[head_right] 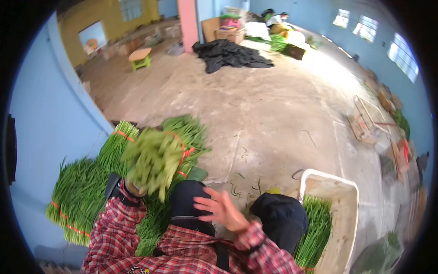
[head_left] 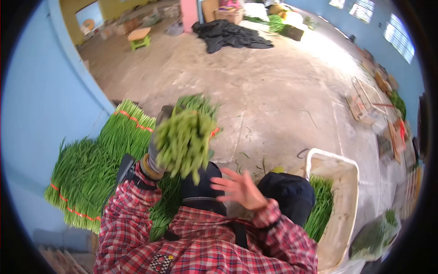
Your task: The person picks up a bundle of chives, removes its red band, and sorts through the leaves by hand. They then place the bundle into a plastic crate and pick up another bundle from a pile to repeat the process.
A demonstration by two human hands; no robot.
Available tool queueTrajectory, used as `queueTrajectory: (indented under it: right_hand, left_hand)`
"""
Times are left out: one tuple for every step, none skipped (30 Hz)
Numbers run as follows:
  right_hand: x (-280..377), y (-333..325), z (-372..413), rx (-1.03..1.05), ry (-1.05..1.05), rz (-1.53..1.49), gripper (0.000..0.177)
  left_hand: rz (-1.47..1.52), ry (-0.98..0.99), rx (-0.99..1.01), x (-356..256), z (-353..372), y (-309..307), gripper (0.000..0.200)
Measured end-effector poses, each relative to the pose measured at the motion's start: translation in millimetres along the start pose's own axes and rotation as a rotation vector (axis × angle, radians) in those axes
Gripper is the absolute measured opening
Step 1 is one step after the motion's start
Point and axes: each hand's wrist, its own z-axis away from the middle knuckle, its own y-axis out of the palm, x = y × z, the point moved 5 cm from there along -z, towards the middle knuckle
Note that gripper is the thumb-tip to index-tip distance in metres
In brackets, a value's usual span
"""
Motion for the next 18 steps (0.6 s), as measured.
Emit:
queueTrajectory:
  right_hand:
    - [0.3, 14.2, -16.8, 0.083, -0.046, -0.144, 0.085]
    - [4.3, 26.9, -27.8, 0.174, -0.091, -0.287, 0.084]
    - [18.0, 45.6, -30.8, 0.17, -0.124, -0.289, 0.084]
    - [37.9, 66.1, -28.4, 0.148, -0.224, -0.36, 0.079]
    - [47.0, 76.8, -21.5, 0.126, -0.319, -0.434, 0.075]
    - [41.0, 74.4, -18.4, 0.121, -0.337, -0.446, 0.075]
    - [32.0, 64.5, -17.6, 0.047, -0.352, -0.36, 0.07]
    - [25.2, 57.6, -16.0, -0.025, -0.365, -0.271, 0.066]
    - [20.3, 55.6, -13.6, -0.024, -0.374, -0.269, 0.066]
    - [13.4, 53.5, -10.3, -0.074, -0.379, -0.169, 0.063]
    - [7.0, 55.4, -6.3, -0.12, -0.383, -0.073, 0.061]
    - [1.1, 59.5, -2.2, -0.178, -0.368, 0.006, 0.061]
    - [-6.4, 63.6, -2.3, -0.172, -0.378, -0.003, 0.061]
    - [-12.6, 65.5, -3.5, -0.209, -0.451, 0.097, 0.063]
    - [-19.9, 66.6, -6.3, -0.249, -0.523, 0.197, 0.064]
    - [-29.1, 65.3, -14.9, -0.256, -0.625, 0.222, 0.072]
    - [-37.0, 64.8, -19.3, -0.256, -0.63, 0.212, 0.072]
    - [-44.3, 64.5, -22.4, -0.279, -0.649, 0.314, 0.076]
  left_hand:
    - [-0.159, 0.093, 0.021, -18.6, 4.1, -0.8, 0.082]
    - [-0.291, 0.165, 0.03, -32.2, 8.9, -0.8, 0.078]
    - [-0.403, 0.229, 0.03, -42.1, 15.5, -0.9, 0.075]
    - [-0.48, 0.277, 0.031, -47.1, 19.9, -0.1, 0.071]
    - [-0.469, 0.303, 0.036, -47.8, 27.4, 1.2, 0.068]
    - [-0.403, 0.318, 0.05, -41.4, 33.8, 1.7, 0.075]
    - [-0.396, 0.335, 0.063, -37.8, 39.9, -1.9, 0.075]
    - [0.026, 0.021, 0.21, -19.9, 42.8, -3.7, 0.08]
    - [0.445, -0.305, 0.343, -6.7, 49.4, 0.2, 0.086]
    - [0.665, -0.69, 0.431, -6.2, 48.8, -0.1, 0.087]
    - [0.658, -0.691, 0.434, -7.4, 44.6, 2.3, 0.087]
    - [0.591, -0.606, 0.612, -9.7, 42.2, 12.5, 0.087]
    - [0.52, -0.516, 0.788, -9.2, 44.6, 21.7, 0.086]
    - [0.805, -0.753, 0.723, 0.8, 53.4, 22.1, 0.076]
    - [0.795, -0.752, 0.733, 6.3, 57.0, 20.7, 0.076]
    - [0.814, -0.779, 0.76, 4.9, 57.4, 20.5, 0.071]
    - [0.833, -0.81, 0.786, -5.5, 55.7, 20.6, 0.066]
    - [0.784, -0.89, 0.771, -14.4, 54.6, 16.0, 0.061]
